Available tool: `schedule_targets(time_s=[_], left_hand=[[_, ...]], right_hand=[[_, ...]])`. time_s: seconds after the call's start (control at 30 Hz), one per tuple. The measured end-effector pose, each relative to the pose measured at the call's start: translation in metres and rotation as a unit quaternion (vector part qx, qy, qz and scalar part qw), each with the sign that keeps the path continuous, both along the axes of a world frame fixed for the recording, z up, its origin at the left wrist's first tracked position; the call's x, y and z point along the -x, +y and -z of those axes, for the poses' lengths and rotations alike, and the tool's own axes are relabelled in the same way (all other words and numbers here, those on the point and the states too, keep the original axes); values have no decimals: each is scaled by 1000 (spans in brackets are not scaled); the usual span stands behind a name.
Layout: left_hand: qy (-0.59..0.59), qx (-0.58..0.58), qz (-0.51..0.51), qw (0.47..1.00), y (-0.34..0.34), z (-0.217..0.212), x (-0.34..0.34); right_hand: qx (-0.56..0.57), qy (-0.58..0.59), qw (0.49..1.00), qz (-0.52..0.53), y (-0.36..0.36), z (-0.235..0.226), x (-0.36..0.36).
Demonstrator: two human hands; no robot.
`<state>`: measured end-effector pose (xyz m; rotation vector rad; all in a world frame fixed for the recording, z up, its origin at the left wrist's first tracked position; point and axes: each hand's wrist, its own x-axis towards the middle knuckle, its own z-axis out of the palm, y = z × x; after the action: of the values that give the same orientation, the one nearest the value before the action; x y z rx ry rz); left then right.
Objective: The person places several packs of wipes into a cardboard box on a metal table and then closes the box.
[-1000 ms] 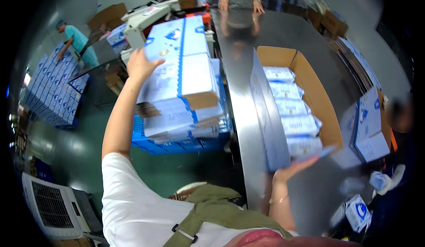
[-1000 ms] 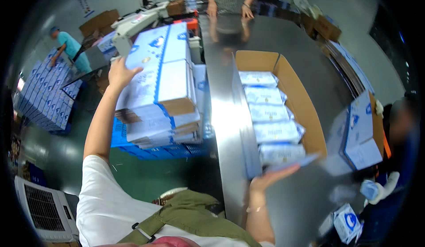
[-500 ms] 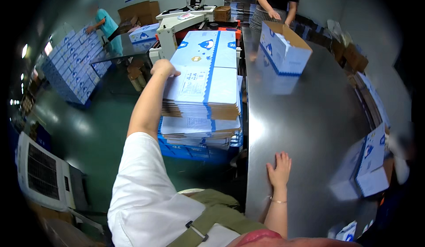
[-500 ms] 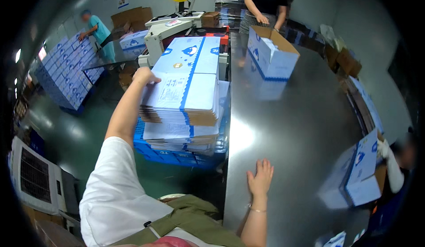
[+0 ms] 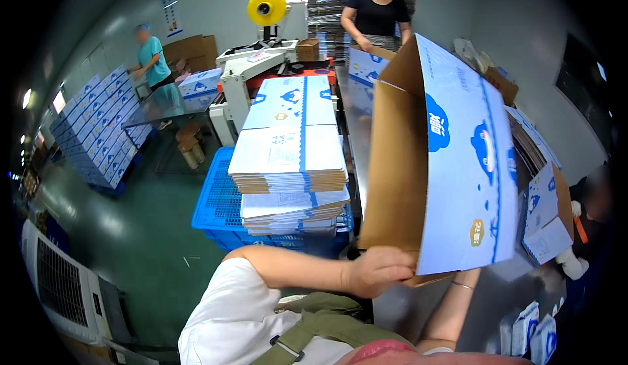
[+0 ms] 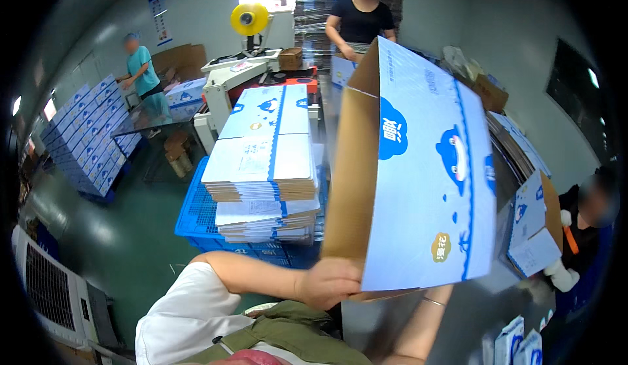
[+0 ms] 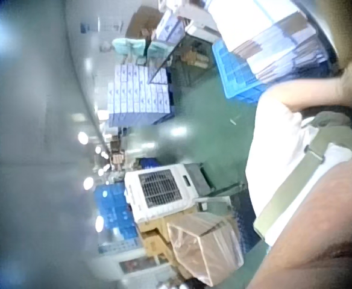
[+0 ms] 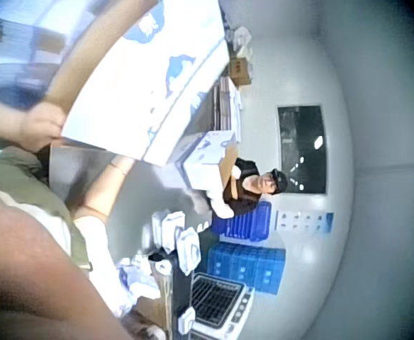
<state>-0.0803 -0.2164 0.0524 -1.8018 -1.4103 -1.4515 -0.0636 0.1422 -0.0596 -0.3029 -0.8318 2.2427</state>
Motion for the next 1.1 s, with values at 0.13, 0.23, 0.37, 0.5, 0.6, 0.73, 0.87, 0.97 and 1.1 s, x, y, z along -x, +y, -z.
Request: schedule_targets(time_s=[0.13, 0.23, 0.37, 0.5, 0.6, 0.73, 0.87, 0.97, 1.1], left_hand=[[-121, 246, 4, 962, -26, 53, 23], [-228, 100, -210, 945, -24, 0, 101], [-127, 225, -252, 932, 29, -91, 182], [-27, 585, -37, 810, 84, -151, 162], [132, 736, 37, 663, 110, -160, 132], [14, 806, 35, 591, 171, -141, 142], [53, 491, -274, 825, 197, -47, 175], [-24, 391, -389, 834, 178, -15, 171], [-305, 47, -286, 907, 159, 46, 162]], right_hand=[[-378, -77, 921, 52, 16, -110, -112], [-732, -166, 660, -31, -1, -187, -147], [-807, -239, 492, -222, -24, -156, -136], [-746, -365, 450, -329, -26, -133, -148], [-739, -370, 500, -257, -28, -140, -144], [-884, -158, 428, 97, -2, -188, -134], [-708, -370, 574, 180, 57, -225, -114], [-737, -474, 481, 26, 10, -215, -111], [-792, -422, 441, -7, -38, -150, -172]])
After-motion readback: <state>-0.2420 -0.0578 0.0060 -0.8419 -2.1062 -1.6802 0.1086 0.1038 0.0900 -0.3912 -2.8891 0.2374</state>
